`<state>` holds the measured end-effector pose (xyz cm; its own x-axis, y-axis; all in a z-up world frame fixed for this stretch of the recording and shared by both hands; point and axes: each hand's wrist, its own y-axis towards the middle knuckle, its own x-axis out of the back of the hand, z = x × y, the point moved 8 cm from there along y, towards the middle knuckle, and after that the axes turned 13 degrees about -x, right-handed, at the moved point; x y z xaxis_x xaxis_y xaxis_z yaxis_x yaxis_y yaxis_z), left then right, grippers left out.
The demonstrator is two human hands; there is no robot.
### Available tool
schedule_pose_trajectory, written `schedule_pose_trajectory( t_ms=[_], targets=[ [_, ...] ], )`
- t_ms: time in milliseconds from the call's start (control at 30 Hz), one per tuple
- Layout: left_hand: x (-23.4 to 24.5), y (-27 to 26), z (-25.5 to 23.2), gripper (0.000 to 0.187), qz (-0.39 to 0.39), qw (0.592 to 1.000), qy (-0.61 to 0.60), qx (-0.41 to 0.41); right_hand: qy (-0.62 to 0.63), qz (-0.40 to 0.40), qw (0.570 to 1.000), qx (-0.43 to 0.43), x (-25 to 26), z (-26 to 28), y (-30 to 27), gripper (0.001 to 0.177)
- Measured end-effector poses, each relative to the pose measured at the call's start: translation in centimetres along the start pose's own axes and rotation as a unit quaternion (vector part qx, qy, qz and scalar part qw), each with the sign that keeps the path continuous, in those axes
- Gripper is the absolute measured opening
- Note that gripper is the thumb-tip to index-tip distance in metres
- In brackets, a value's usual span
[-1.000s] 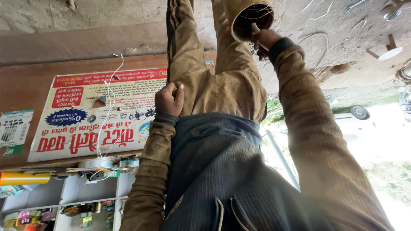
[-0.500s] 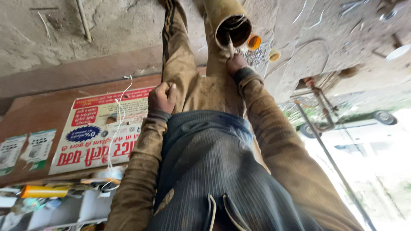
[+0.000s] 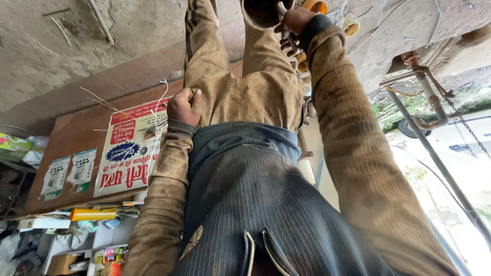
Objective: The person uses pliers to cut thin metal wires retrieved from a cylindrical container. They repeatedly pull wires from the container, cut them, and gather the cut pieces into a bundle held in the left hand.
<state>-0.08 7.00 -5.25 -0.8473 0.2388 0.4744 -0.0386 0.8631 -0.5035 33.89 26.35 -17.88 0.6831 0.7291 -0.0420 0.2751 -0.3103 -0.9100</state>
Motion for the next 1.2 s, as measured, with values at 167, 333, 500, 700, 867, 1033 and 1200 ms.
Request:
schedule_pose_trajectory(
  t_ms=[167, 333, 500, 700, 867, 1033, 1200],
  targets=[
    [-0.4, -0.5, 0.9, 0.045, -0.008, 1.000, 0.002, 0.018, -0.042, 0.003, 0.999, -0.004, -0.2, -0.7, -0.9, 0.034],
    [-0.5, -0.9, 0.7, 0.041, -0.043, 0.998, -0.029, 0.033, -0.067, -0.012, 0.998, -0.013, 1.1, 0.4, -2.4, 0.035],
    [-0.6, -1.7, 0.4, 0.042, -0.063, 0.997, -0.035, 0.023, -0.094, -0.027, 0.995, -0.034, 1.9, 1.2, -3.6, 0.036],
    [-0.9, -1.6, 0.8, 0.043, -0.080, 0.993, -0.078, 0.038, -0.110, -0.030, 0.993, -0.042, 0.9, 1.9, -4.3, 0.038],
    [-0.8, -1.5, 0.8, 0.045, -0.080, 0.992, -0.083, 0.049, -0.122, -0.024, 0.991, -0.044, -0.4, 2.8, -5.2, 0.041],
    [-0.4, -1.4, 1.0, 0.037, -0.101, 0.987, -0.114, 0.050, -0.052, -0.046, 0.995, -0.072, -1.4, 3.0, -5.2, 0.037],
    [-1.3, -2.2, 1.4, 0.040, -0.052, 0.991, -0.086, 0.094, -0.089, -0.075, 0.993, -0.005, -0.3, 1.7, -2.6, 0.034]
  ],
)
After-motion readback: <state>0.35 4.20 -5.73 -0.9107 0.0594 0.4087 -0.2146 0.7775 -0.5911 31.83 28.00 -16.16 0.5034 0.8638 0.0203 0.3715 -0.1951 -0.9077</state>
